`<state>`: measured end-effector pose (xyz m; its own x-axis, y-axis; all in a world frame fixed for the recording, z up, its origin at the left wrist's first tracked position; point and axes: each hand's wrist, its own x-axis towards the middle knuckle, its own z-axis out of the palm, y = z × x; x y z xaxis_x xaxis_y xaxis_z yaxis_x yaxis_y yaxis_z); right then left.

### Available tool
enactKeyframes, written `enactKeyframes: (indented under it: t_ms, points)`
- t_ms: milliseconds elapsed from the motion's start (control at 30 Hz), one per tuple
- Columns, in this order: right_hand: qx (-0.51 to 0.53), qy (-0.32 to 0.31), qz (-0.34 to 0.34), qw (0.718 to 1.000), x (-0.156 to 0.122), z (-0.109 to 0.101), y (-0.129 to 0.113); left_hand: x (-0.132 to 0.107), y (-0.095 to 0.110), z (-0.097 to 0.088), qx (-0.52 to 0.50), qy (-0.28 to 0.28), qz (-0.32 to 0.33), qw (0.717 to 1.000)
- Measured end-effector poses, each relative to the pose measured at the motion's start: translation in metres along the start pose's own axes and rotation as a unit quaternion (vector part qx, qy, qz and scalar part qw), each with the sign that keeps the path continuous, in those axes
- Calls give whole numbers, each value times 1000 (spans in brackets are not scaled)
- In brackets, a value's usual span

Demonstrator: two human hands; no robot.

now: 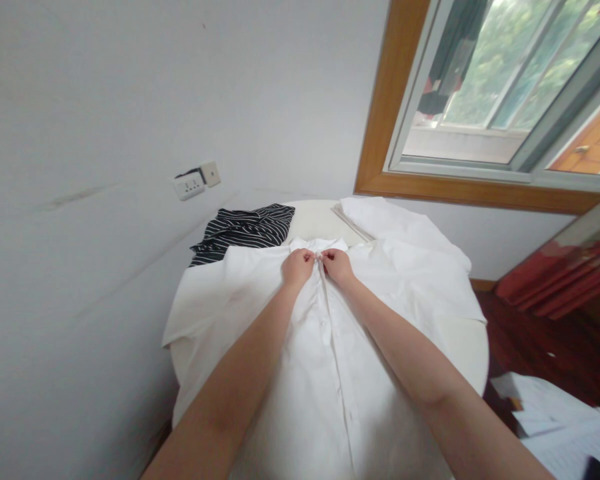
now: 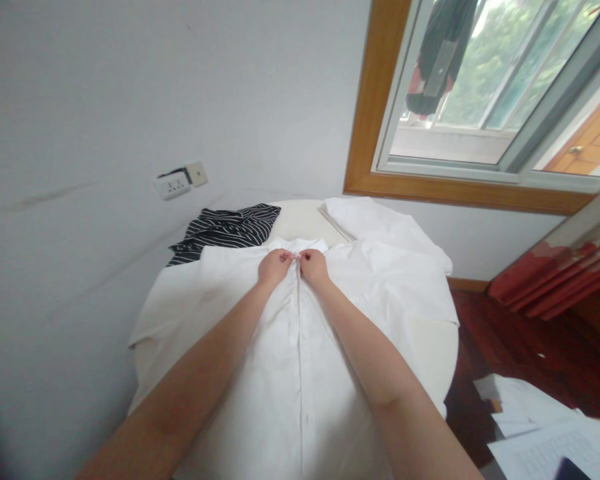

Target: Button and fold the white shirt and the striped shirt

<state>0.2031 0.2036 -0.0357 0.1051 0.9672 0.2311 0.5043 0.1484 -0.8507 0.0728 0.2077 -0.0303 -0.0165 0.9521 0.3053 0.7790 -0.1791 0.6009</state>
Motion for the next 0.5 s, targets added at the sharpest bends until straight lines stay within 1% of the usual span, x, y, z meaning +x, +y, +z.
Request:
enactKeyframes:
  t_ms: [133,300,400,500]
  points:
    - [1,2,14,1000,2,2,8,0,-2,0,-4,0,3,1000]
    - [5,4,18,1000,5,4,10,0,-4,0,-11,1,24,1000]
    - [13,-15,19,1000,6,3,11,-2,-4,-2,9,11,63,998]
    - [25,-35,20,999,8,1,13,-2,-3,-8,41,4,118,992]
